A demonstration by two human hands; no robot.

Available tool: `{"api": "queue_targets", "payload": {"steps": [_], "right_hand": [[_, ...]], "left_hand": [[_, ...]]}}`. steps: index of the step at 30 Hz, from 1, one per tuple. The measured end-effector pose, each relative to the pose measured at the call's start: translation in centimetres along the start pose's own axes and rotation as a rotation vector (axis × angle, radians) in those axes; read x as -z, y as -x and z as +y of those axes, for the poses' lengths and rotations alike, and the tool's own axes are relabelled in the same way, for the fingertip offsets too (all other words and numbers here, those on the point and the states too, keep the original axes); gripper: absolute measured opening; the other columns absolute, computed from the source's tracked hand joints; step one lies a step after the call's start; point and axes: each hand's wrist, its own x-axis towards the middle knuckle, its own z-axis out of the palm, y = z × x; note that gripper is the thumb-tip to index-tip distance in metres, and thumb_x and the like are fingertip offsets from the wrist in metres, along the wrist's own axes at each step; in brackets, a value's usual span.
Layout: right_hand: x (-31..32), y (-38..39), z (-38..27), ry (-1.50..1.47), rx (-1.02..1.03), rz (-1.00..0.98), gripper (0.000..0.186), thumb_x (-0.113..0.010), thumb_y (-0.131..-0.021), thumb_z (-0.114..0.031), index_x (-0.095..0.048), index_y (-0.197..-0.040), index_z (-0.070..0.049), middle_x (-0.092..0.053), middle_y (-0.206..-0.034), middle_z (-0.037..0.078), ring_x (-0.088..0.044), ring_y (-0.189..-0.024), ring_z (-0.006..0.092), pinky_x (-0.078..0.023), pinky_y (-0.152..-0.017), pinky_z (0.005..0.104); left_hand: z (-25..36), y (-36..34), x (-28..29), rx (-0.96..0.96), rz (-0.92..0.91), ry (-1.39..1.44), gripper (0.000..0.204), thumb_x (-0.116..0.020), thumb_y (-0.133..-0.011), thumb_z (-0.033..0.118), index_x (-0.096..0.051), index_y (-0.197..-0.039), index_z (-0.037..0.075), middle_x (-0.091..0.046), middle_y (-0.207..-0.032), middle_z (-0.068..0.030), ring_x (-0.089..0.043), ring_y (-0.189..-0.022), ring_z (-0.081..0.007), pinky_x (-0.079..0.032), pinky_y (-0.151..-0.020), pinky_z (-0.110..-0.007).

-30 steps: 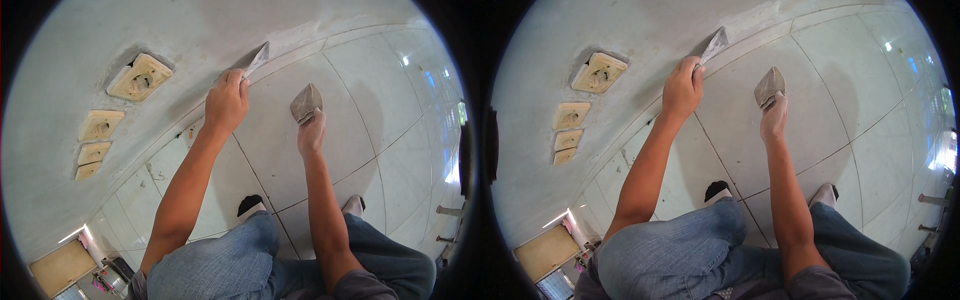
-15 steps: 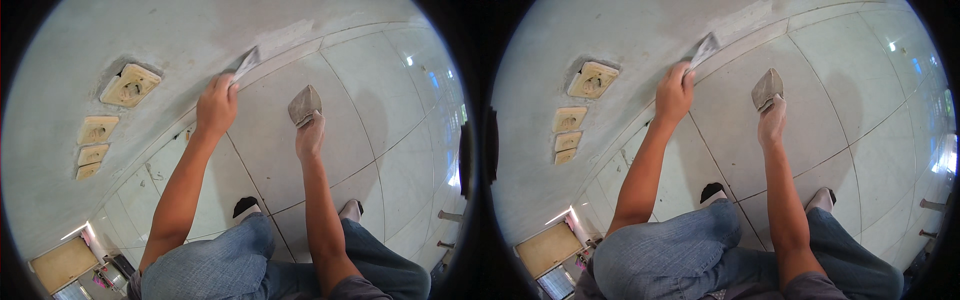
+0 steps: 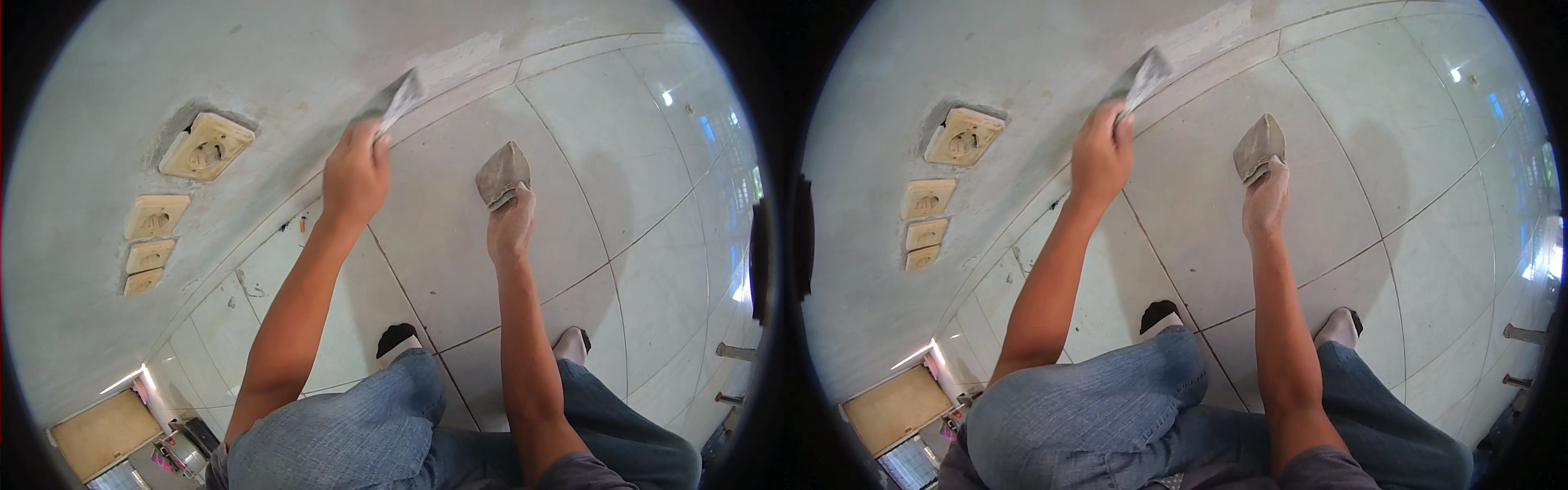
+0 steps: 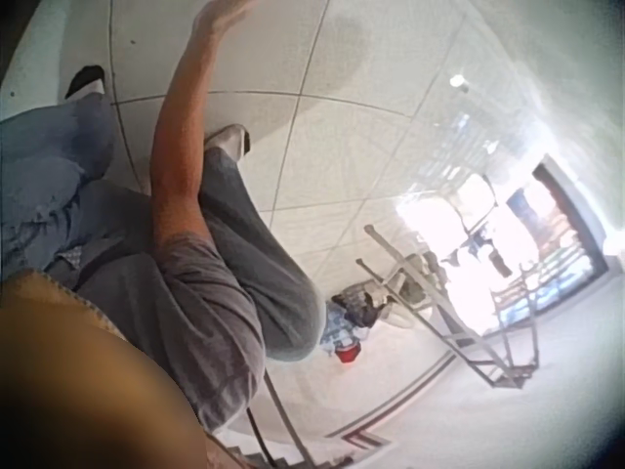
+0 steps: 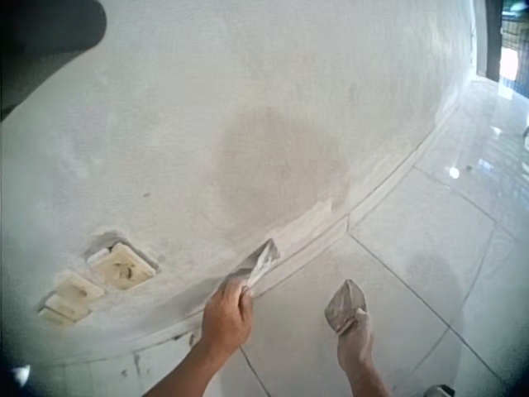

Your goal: Scraping and sanding a wall to prepare it for repair.

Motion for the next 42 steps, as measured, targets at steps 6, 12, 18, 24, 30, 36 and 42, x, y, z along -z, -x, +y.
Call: {"api": "queue_targets", "payload": {"steps": [6,12,18,24,30,36,42], "right_hand": [[0.1,-0.4,-0.7,-0.002,0.041,-0.029,0.052,-0.042,-0.096,-0.031,-0.039,-0.135,0.003,-0.042,-0.136,0.010,-0.040,-0.127,0.0198,-0.030,-0.109,0.0342],[0.4,0.0,-1.1,0.073,-0.020,0.055,0.054,-0.041,-0.096,-0.032,-0.038,-0.137,0.002,-0.041,-0.138,0.010,-0.040,-0.128,0.0211,-0.030,-0.109,0.0345],[0.4,-0.2,0.1,0.017,0.018,-0.013,0.057,-0.040,-0.096,-0.032,-0.035,-0.140,0.003,-0.039,-0.141,0.010,-0.038,-0.130,0.0213,-0.030,-0.109,0.0341],[-0.9,0.2,-2.8,0.029,0.077,-0.017,0.057,-0.040,-0.096,-0.032,-0.035,-0.139,0.004,-0.038,-0.141,0.012,-0.038,-0.130,0.0208,-0.029,-0.109,0.0338],[0.1,0.3,-3.5,-0.005,0.077,0.022,0.055,-0.040,-0.096,-0.032,-0.037,-0.138,0.004,-0.041,-0.138,0.010,-0.040,-0.126,0.0184,-0.030,-0.107,0.0322],[0.5,0.9,-3.3,-0.021,0.062,0.041,0.050,-0.040,-0.096,-0.033,-0.042,-0.132,0.002,-0.046,-0.130,0.008,-0.043,-0.121,0.0176,-0.032,-0.105,0.0316],[0.9,1.1,-4.3,-0.025,0.030,0.071,0.051,-0.038,-0.097,-0.028,-0.038,-0.136,0.005,-0.042,-0.139,0.011,-0.040,-0.130,0.0208,-0.029,-0.111,0.0368]], "left_hand": [[-0.7,1.0,-0.3,-0.089,0.016,-0.017,0.018,-0.055,-0.093,0.012,-0.056,-0.107,0.001,-0.063,-0.096,-0.0190,-0.061,-0.085,-0.0401,-0.049,-0.072,-0.046],[-1.2,2.0,1.6,0.108,-0.069,-0.043,0.019,-0.057,-0.093,0.014,-0.056,-0.107,0.001,-0.062,-0.099,-0.0204,-0.061,-0.086,-0.0413,-0.049,-0.071,-0.047],[2.7,-4.7,-3.1,-0.046,-0.044,0.006,0.021,-0.055,-0.093,0.015,-0.054,-0.109,0.001,-0.061,-0.102,-0.0221,-0.062,-0.086,-0.0418,-0.051,-0.072,-0.049],[1.8,-3.3,-2.5,-0.072,-0.033,-0.027,0.019,-0.056,-0.093,0.015,-0.053,-0.106,0.002,-0.061,-0.102,-0.0215,-0.062,-0.087,-0.0425,-0.051,-0.073,-0.049],[4.5,-7.8,-5.2,-0.092,-0.097,-0.094,0.021,-0.056,-0.093,0.016,-0.053,-0.106,0.000,-0.061,-0.098,-0.0237,-0.063,-0.085,-0.0433,-0.052,-0.071,-0.048],[5.1,-5.2,-6.6,-0.093,-0.011,-0.014,0.019,-0.055,-0.093,0.012,-0.052,-0.105,-0.002,-0.061,-0.096,-0.0252,-0.063,-0.083,-0.0433,-0.052,-0.069,-0.049],[4.2,-5.5,-5.0,-0.076,0.007,-0.058,0.019,-0.055,-0.093,0.012,-0.052,-0.104,-0.003,-0.061,-0.097,-0.0250,-0.062,-0.089,-0.0438,-0.050,-0.075,-0.049]]}}
